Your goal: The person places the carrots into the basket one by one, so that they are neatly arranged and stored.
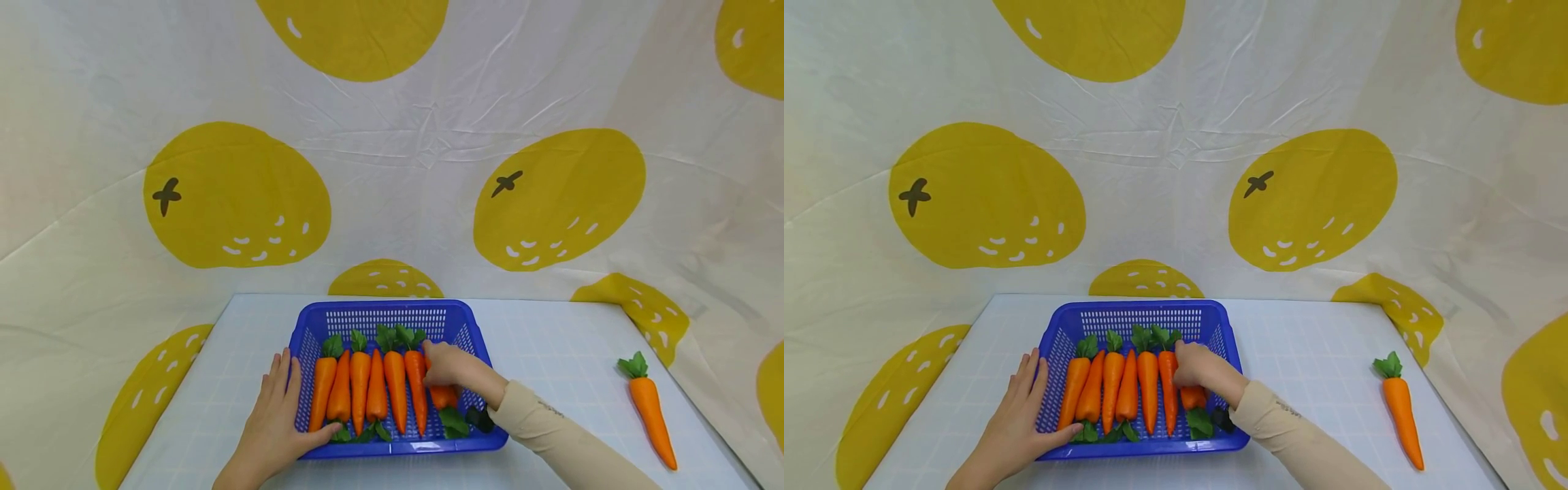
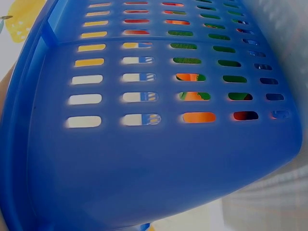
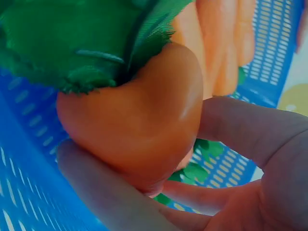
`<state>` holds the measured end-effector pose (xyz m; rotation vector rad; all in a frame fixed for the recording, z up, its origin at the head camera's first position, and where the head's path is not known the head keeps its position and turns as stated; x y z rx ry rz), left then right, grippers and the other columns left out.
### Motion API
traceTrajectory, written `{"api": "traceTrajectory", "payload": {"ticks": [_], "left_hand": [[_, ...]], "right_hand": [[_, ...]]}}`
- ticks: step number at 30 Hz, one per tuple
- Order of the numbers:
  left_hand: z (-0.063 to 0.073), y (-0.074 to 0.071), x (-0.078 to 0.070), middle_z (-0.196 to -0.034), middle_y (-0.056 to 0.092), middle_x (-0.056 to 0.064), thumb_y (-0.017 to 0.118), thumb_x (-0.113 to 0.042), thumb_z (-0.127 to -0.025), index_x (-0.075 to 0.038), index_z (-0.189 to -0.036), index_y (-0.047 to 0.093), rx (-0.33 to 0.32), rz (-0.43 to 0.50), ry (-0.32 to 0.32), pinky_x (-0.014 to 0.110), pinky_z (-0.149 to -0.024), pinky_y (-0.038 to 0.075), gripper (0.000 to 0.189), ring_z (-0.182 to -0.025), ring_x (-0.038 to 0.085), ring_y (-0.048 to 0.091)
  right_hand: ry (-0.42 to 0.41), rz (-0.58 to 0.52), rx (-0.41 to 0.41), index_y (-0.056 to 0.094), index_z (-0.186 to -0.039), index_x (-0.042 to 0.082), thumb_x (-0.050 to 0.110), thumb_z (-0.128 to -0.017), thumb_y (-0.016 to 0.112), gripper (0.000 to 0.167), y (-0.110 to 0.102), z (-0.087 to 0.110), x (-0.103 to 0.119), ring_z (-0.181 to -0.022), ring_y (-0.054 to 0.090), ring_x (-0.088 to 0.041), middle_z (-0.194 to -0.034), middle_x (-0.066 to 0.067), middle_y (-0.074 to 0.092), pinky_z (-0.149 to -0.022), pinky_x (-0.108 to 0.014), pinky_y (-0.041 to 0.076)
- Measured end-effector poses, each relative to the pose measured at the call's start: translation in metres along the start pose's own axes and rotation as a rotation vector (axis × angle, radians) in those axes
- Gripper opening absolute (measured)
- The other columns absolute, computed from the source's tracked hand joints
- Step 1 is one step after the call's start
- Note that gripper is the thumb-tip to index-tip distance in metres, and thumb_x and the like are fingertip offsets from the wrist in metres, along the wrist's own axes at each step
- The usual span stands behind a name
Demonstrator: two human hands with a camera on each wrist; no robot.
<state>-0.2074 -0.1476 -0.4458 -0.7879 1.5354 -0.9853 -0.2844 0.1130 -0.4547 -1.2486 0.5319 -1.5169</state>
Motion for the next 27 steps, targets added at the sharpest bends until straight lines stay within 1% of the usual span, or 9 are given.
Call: {"api": "traceTrajectory", "payload": {"ticks": [1, 4, 8, 10, 11, 15, 18, 22, 27], "left_hand": [[0.000, 0.000, 0.000, -0.162, -0.004, 0.027, 0.070, -0.077, -0.068, 0.009, -0.154, 0.014, 0.001, 0.000, 0.001, 0.065, -0.114, 0.010, 0.134, -0.148, 0.046, -0.003], [0.000, 0.000, 0.000, -0.162, -0.004, 0.027, 0.071, -0.076, -0.068, 0.009, -0.154, 0.014, 0.004, 0.007, 0.001, 0.065, -0.113, 0.009, 0.134, -0.148, 0.045, -0.004], [0.000, 0.001, 0.000, -0.163, -0.004, 0.026, 0.071, -0.075, -0.069, 0.009, -0.154, 0.014, 0.007, 0.013, -0.001, 0.065, -0.114, 0.008, 0.133, -0.149, 0.045, -0.005], [0.000, 0.001, 0.000, -0.163, -0.004, 0.027, 0.071, -0.075, -0.069, 0.009, -0.154, 0.014, 0.002, 0.011, 0.000, 0.065, -0.113, 0.009, 0.133, -0.149, 0.045, -0.004], [0.000, 0.001, 0.000, -0.163, -0.003, 0.027, 0.071, -0.075, -0.069, 0.009, -0.154, 0.014, -0.001, 0.010, 0.001, 0.065, -0.113, 0.009, 0.133, -0.148, 0.045, -0.003], [0.000, -0.001, -0.001, -0.162, -0.001, 0.028, 0.072, -0.075, -0.069, 0.010, -0.154, 0.016, -0.015, 0.008, 0.006, 0.065, -0.113, 0.011, 0.133, -0.148, 0.046, -0.001], [0.000, -0.001, -0.001, -0.162, -0.002, 0.028, 0.071, -0.076, -0.068, 0.010, -0.154, 0.015, -0.010, 0.007, 0.002, 0.065, -0.114, 0.010, 0.133, -0.148, 0.046, -0.001], [0.000, 0.000, 0.000, -0.163, -0.004, 0.027, 0.070, -0.077, -0.068, 0.009, -0.154, 0.013, 0.010, -0.002, -0.010, 0.065, -0.113, 0.010, 0.134, -0.148, 0.046, -0.003], [0.000, 0.000, 0.000, -0.163, -0.003, 0.027, 0.070, -0.077, -0.068, 0.009, -0.154, 0.014, 0.008, -0.009, -0.007, 0.066, -0.113, 0.010, 0.134, -0.149, 0.045, -0.003]], "right_hand": [[0.002, 0.015, 0.000, 0.039, -0.147, -0.006, 0.012, -0.083, 0.075, 0.075, 0.002, -0.001, 0.000, -0.081, 0.063, -0.029, -0.127, -0.026, 0.058, -0.055, -0.041, 0.058], [0.023, 0.019, 0.011, 0.039, -0.146, -0.005, 0.011, -0.083, 0.075, 0.074, 0.008, -0.005, -0.004, -0.084, 0.063, -0.031, -0.127, -0.027, 0.058, -0.058, -0.043, 0.059], [0.050, -0.022, 0.016, 0.040, -0.144, -0.003, 0.008, -0.082, 0.076, 0.073, 0.014, -0.008, -0.009, -0.071, 0.066, -0.030, -0.116, -0.025, 0.061, -0.049, -0.044, 0.057], [0.047, -0.024, 0.008, 0.041, -0.143, -0.003, 0.008, -0.081, 0.077, 0.073, 0.015, -0.009, -0.009, -0.072, 0.066, -0.031, -0.114, -0.025, 0.061, -0.049, -0.044, 0.057], [0.038, -0.013, 0.004, 0.041, -0.142, -0.004, 0.008, -0.080, 0.077, 0.073, 0.014, -0.009, -0.008, -0.075, 0.066, -0.032, -0.113, -0.025, 0.061, -0.051, -0.044, 0.058], [0.013, 0.038, -0.004, 0.042, -0.141, -0.006, 0.012, -0.079, 0.079, 0.074, 0.013, -0.009, -0.006, -0.088, 0.065, -0.032, -0.116, -0.025, 0.062, -0.068, -0.045, 0.060], [0.019, 0.037, 0.006, 0.041, -0.143, -0.006, 0.014, -0.081, 0.078, 0.075, 0.013, -0.009, -0.007, -0.087, 0.064, -0.031, -0.120, -0.026, 0.061, -0.070, -0.045, 0.059], [0.039, -0.027, 0.027, 0.037, -0.146, -0.005, 0.014, -0.084, 0.075, 0.075, 0.015, -0.010, -0.010, -0.072, 0.066, -0.029, -0.123, -0.027, 0.058, -0.054, -0.043, 0.058], [0.012, -0.072, 0.040, 0.043, -0.140, -0.005, 0.010, -0.085, 0.072, 0.063, 0.012, -0.009, -0.009, -0.058, 0.064, -0.025, -0.119, -0.025, 0.059, -0.044, -0.040, 0.055]]}}
Point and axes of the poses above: each hand's wrist, its own z-axis away from the middle knuckle, its own y-axis out of the palm, x = y × z, the point moved 10 cm from there along -z, towards the middle knuckle
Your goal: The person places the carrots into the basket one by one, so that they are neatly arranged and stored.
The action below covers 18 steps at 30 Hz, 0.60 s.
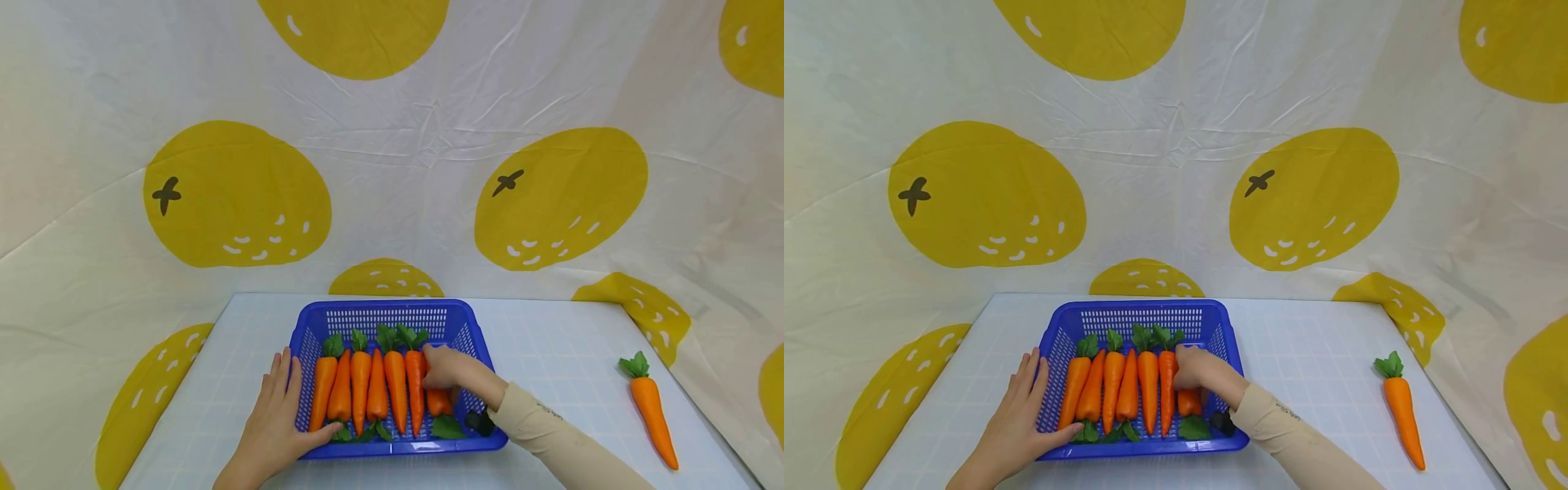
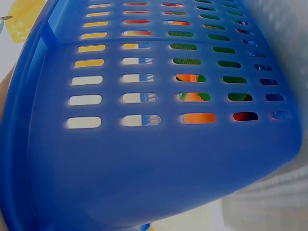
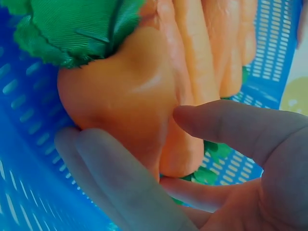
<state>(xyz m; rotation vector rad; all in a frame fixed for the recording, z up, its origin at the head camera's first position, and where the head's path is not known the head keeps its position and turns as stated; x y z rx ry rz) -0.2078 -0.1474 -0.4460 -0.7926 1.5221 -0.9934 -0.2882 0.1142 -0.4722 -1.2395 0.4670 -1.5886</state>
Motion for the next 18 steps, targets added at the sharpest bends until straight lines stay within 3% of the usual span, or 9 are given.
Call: {"api": "traceTrajectory", "payload": {"ticks": [5, 8, 18], "left_hand": [[-0.001, 0.000, 0.000, -0.163, -0.001, 0.027, 0.071, -0.075, -0.069, 0.009, -0.154, 0.015, -0.022, 0.010, 0.011, 0.066, -0.113, 0.011, 0.132, -0.149, 0.044, -0.003], [-0.001, 0.001, 0.000, -0.163, -0.001, 0.027, 0.072, -0.074, -0.069, 0.009, -0.154, 0.016, -0.030, 0.013, 0.015, 0.066, -0.113, 0.011, 0.131, -0.149, 0.044, -0.003], [0.000, 0.000, 0.000, -0.163, -0.003, 0.026, 0.070, -0.077, -0.069, 0.008, -0.155, 0.013, -0.017, 0.010, 0.005, 0.065, -0.114, 0.009, 0.133, -0.149, 0.044, -0.003]], "right_hand": [[-0.031, -0.052, 0.018, 0.052, -0.125, -0.001, 0.007, -0.084, 0.070, 0.046, -0.006, 0.004, 0.003, -0.053, 0.065, -0.028, -0.098, -0.017, 0.060, -0.045, -0.040, 0.056], [-0.043, -0.080, 0.021, 0.052, -0.127, -0.001, 0.007, -0.086, 0.069, 0.045, -0.012, 0.007, 0.005, -0.053, 0.066, -0.030, -0.093, -0.014, 0.060, -0.046, -0.040, 0.056], [-0.043, -0.123, -0.030, 0.048, -0.140, 0.003, 0.013, -0.089, 0.071, 0.056, -0.043, 0.034, 0.012, -0.058, 0.068, -0.031, -0.127, -0.023, 0.059, -0.053, -0.038, 0.058]]}}
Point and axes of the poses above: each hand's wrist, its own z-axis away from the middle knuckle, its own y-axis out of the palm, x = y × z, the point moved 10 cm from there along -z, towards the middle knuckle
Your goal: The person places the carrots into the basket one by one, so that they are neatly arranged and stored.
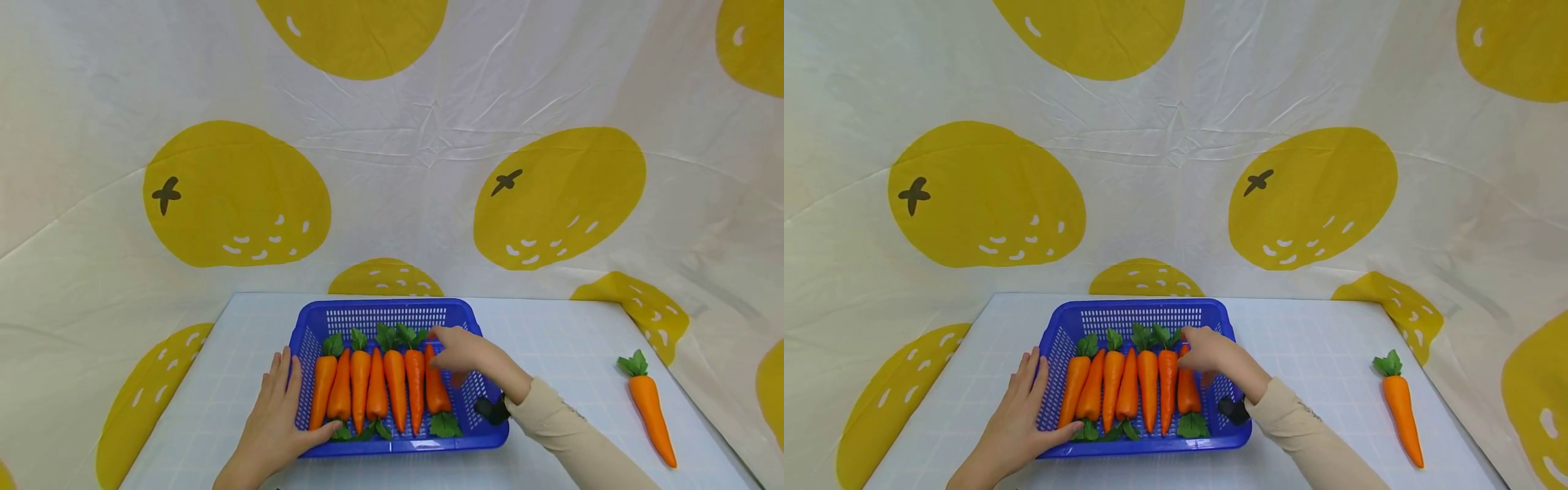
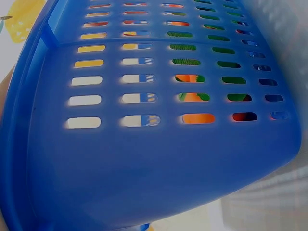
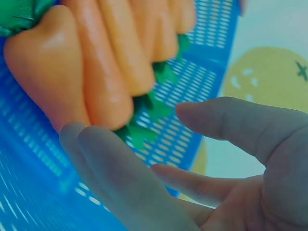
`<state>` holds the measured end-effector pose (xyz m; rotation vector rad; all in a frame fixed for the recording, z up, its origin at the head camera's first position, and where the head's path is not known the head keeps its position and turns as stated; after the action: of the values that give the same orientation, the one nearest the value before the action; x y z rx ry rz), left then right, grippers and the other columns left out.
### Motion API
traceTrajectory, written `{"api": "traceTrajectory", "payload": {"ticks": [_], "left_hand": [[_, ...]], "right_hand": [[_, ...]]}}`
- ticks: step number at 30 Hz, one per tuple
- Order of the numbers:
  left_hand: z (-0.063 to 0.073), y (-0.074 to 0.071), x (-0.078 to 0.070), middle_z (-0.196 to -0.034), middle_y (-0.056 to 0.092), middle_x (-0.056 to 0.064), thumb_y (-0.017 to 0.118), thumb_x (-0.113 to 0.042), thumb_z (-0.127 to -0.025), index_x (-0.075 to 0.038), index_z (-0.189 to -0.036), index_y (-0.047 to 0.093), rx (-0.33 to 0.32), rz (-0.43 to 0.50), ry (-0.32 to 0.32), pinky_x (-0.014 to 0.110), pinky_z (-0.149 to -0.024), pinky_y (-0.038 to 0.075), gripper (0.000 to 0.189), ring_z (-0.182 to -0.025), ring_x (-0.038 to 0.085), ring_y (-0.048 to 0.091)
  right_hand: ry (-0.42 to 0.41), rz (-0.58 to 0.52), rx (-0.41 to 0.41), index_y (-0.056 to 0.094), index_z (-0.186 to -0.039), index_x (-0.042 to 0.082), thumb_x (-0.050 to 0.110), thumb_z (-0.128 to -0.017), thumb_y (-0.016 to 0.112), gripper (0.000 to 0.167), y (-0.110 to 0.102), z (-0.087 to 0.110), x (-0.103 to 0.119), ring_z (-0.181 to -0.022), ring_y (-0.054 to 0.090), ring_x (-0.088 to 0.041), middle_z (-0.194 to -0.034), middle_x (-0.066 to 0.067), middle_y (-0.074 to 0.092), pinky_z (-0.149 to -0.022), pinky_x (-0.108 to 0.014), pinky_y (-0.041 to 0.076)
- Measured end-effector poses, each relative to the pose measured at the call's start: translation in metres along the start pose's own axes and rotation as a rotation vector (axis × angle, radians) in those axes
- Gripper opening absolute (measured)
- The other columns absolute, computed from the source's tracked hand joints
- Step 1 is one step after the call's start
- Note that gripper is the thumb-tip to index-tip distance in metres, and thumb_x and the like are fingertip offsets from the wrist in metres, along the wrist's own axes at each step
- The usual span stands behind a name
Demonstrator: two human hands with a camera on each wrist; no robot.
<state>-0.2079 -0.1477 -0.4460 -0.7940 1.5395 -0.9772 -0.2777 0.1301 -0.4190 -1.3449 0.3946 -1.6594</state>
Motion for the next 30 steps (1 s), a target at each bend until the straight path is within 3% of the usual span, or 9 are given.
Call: {"api": "traceTrajectory", "payload": {"ticks": [2, 11, 18, 22, 30], "left_hand": [[0.000, 0.000, 0.001, -0.163, -0.003, 0.026, 0.070, -0.076, -0.069, 0.008, -0.155, 0.014, -0.003, 0.003, -0.003, 0.065, -0.114, 0.010, 0.133, -0.149, 0.044, -0.003], [0.001, 0.000, 0.000, -0.162, -0.002, 0.028, 0.069, -0.078, -0.069, 0.009, -0.154, 0.014, 0.001, -0.017, -0.004, 0.065, -0.113, 0.010, 0.133, -0.149, 0.045, -0.002], [0.000, 0.001, 0.001, -0.163, -0.002, 0.026, 0.072, -0.074, -0.070, 0.009, -0.154, 0.015, -0.024, 0.007, 0.010, 0.064, -0.114, 0.009, 0.131, -0.149, 0.044, -0.003], [0.000, 0.001, 0.002, -0.163, 0.000, 0.027, 0.071, -0.075, -0.069, 0.009, -0.154, 0.016, -0.031, -0.003, 0.010, 0.065, -0.114, 0.012, 0.131, -0.149, 0.045, -0.001], [0.001, 0.001, 0.001, -0.162, -0.001, 0.027, 0.071, -0.075, -0.069, 0.010, -0.154, 0.016, -0.031, 0.008, 0.011, 0.065, -0.114, 0.010, 0.132, -0.149, 0.044, -0.003]], "right_hand": [[0.000, -0.013, -0.014, 0.049, -0.139, 0.004, 0.014, -0.090, 0.071, 0.055, -0.007, 0.005, 0.000, -0.058, 0.068, -0.029, -0.128, -0.023, 0.058, -0.054, -0.038, 0.058], [0.003, -0.066, -0.059, 0.049, -0.137, 0.002, 0.016, -0.091, 0.069, 0.052, -0.039, 0.025, -0.021, -0.060, 0.069, -0.027, -0.088, -0.016, 0.063, -0.054, -0.036, 0.059], [-0.013, -0.088, -0.142, 0.046, -0.138, -0.003, 0.021, -0.094, 0.066, 0.054, -0.074, 0.046, -0.044, -0.061, 0.066, -0.024, -0.083, -0.013, 0.063, -0.055, -0.037, 0.059], [0.014, -0.062, -0.176, 0.048, -0.134, -0.004, 0.028, -0.095, 0.066, 0.054, -0.090, 0.055, -0.071, -0.061, 0.065, -0.022, -0.081, -0.009, 0.065, -0.057, -0.037, 0.058], [0.089, -0.035, -0.273, 0.052, -0.127, -0.009, 0.035, -0.096, 0.064, 0.056, -0.121, 0.075, -0.150, -0.067, 0.065, -0.023, -0.082, -0.008, 0.067, -0.062, -0.037, 0.059]]}}
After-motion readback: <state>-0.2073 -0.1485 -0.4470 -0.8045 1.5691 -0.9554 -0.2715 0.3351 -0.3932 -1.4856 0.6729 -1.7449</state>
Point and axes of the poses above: each hand's wrist, its own z-axis away from the middle knuckle, its own y-axis out of the palm, x = y × z, the point moved 10 cm from there along -z, towards the middle knuckle
